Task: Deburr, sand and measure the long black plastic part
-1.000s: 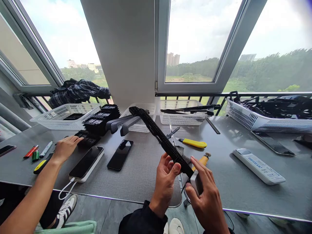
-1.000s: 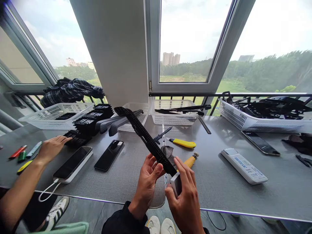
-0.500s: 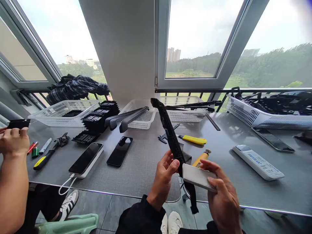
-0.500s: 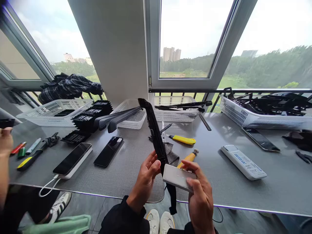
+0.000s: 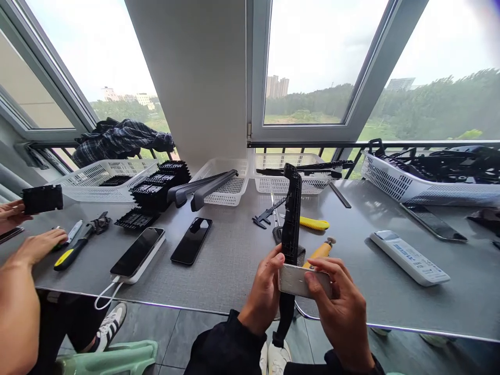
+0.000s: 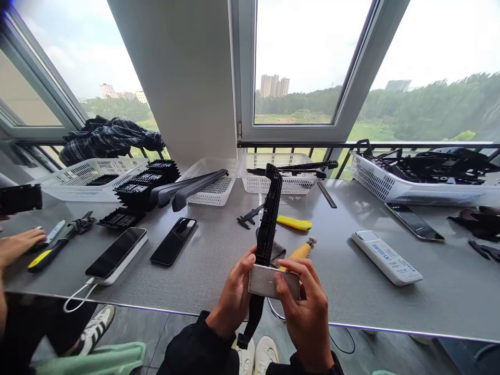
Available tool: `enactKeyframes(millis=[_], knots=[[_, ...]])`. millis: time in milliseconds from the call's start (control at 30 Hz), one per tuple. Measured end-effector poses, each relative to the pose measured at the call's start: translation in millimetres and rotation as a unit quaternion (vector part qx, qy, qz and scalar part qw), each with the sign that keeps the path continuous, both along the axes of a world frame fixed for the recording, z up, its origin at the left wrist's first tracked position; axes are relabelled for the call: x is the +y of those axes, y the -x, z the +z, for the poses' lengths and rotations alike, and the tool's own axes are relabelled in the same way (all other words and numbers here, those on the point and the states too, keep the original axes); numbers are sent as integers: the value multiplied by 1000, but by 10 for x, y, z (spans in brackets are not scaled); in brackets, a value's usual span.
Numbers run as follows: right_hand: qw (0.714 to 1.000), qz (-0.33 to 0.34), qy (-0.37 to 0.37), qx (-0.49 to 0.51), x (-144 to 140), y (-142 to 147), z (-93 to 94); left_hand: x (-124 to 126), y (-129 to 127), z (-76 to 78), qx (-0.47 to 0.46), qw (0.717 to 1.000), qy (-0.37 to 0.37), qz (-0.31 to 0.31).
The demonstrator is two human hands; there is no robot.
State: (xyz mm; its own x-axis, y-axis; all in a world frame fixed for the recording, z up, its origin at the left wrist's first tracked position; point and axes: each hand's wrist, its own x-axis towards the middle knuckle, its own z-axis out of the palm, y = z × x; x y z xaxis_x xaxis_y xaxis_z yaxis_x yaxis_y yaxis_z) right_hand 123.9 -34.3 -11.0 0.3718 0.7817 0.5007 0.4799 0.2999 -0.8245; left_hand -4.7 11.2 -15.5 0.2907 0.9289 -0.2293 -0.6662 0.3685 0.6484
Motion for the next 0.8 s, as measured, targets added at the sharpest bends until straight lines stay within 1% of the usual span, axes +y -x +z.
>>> enactKeyframes(millis=[100,200,300,367,433,533,700,800], knots=[[1000,-3,-6,0,0,17,-16,-37,-30,-25,-7,1000,6,15],[999,33,3,-2,4,35,-30,-47,-11,-3,-8,1000,3,20],[998,63,20,4,18,-1,-43,-14,29,62,-16,999,-23,24],[997,67,28,4,29,-31,-43,21,50,101,-27,999,-28,31],[997,71,32,2,36,-44,-32,49,61,121,-41,998,-13,35],[996,85,32,1,37,-47,-4,63,62,122,-59,998,11,24],[996,73,38,23,27,-19,18,58,49,113,-59,998,-6,22],[996,77,30,33,33,20,14,55,38,122,-56,998,6,15]])
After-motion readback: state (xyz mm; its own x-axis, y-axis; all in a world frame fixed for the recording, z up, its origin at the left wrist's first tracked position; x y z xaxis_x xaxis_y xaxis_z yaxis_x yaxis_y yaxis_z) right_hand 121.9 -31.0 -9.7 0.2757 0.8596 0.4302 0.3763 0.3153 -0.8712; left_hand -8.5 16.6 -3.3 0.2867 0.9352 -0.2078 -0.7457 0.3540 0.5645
